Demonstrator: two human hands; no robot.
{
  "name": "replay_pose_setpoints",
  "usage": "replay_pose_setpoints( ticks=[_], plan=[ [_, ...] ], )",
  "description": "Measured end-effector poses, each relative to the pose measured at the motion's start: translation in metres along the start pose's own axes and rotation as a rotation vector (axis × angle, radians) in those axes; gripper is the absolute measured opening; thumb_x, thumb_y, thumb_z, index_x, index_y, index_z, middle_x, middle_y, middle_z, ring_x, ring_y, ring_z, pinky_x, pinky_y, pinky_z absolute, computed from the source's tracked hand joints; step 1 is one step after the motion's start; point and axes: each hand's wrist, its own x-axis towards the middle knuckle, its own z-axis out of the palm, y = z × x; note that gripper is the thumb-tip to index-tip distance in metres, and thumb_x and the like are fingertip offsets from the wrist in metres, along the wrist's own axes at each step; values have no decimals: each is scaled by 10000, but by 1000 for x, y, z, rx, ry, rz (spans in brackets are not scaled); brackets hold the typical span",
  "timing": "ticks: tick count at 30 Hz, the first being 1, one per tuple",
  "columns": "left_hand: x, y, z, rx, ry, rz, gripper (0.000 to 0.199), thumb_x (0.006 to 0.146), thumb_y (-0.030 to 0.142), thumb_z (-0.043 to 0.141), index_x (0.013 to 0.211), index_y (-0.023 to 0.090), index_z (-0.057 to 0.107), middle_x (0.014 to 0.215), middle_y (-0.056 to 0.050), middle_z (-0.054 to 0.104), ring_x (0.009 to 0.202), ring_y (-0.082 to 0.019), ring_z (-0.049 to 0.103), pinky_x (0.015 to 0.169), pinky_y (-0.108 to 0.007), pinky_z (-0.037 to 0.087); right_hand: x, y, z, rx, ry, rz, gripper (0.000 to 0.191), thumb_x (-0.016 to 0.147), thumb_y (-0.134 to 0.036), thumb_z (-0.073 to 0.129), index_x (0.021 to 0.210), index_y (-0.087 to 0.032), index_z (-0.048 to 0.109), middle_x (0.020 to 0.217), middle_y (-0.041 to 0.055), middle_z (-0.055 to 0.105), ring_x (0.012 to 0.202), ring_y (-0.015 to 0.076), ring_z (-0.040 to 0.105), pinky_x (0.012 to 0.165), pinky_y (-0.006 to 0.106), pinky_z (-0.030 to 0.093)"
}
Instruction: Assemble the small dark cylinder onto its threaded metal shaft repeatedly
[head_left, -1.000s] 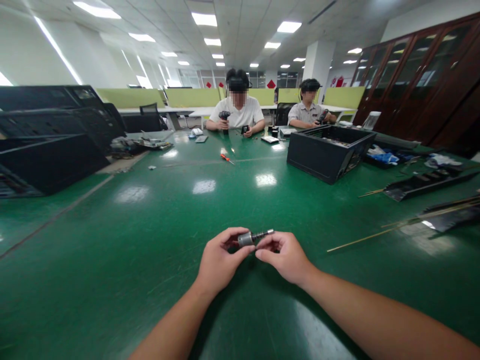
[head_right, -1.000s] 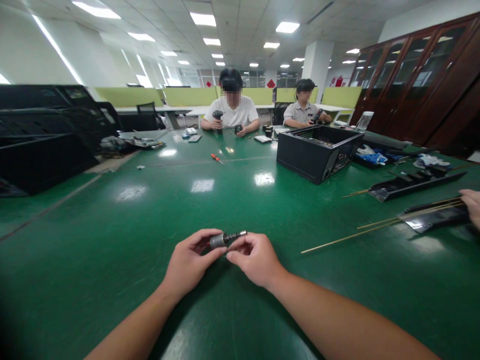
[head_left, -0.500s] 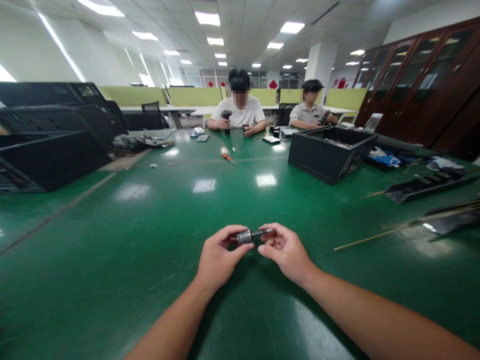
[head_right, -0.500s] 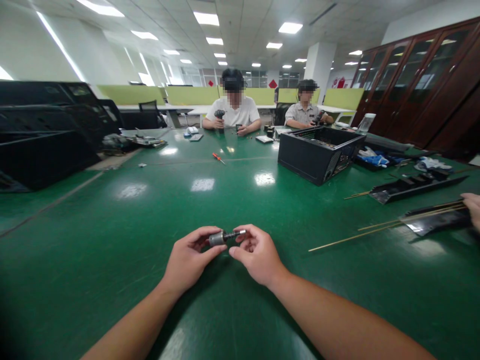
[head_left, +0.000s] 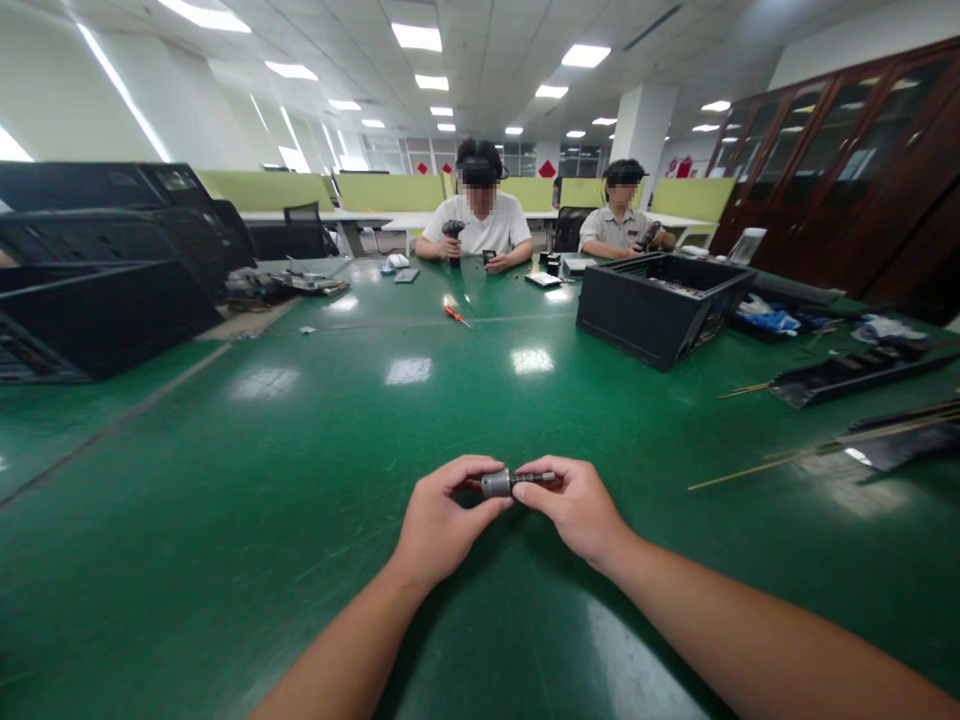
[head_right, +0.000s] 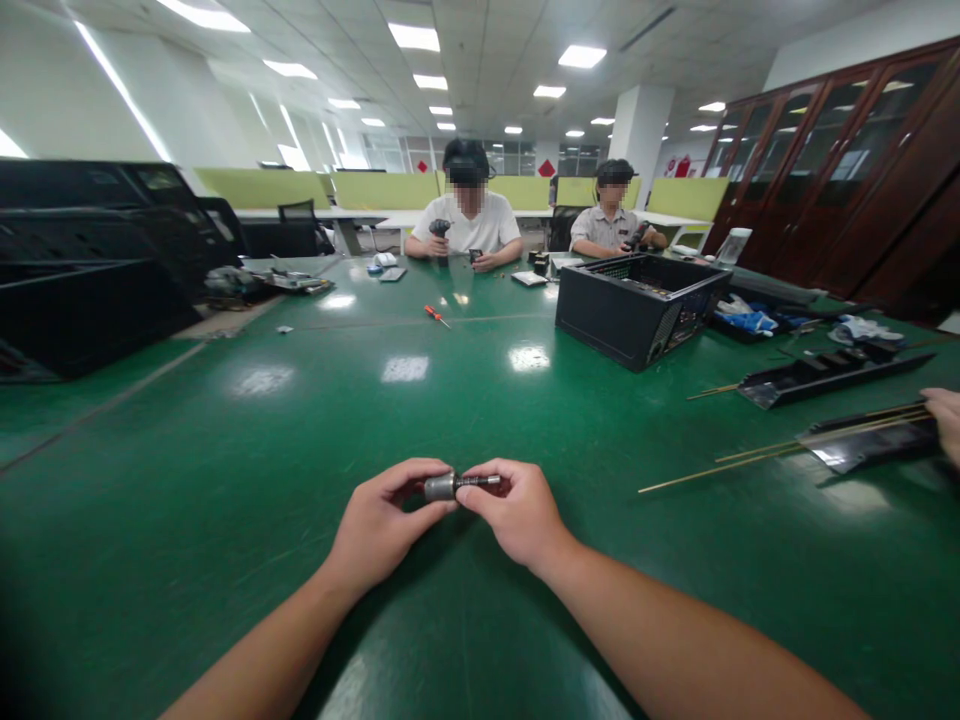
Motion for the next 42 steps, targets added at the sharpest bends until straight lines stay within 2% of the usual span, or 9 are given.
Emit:
replay_pose_setpoints(
  ticks=[6, 42],
  plan=[
    [0, -2, 0, 35, 4, 6, 273, 705, 250, 781, 970, 215, 723, 992, -42, 724, 922, -199, 677, 845, -317, 546, 0, 0, 0, -1, 12, 5, 182, 692, -287, 756, 822, -159, 754, 754, 41, 738, 712, 186, 666, 689, 299, 509],
    [0, 2, 0, 59, 53, 30, 262, 707, 252, 770, 961, 205, 728, 969, -50, 731, 893, -201, 686, 817, -315, 565, 1, 2, -3, 31, 34, -12, 191, 678, -268, 753, 841, -171, 743, 788, 45, 727, 725, 190, 654, 695, 301, 509]
  ],
)
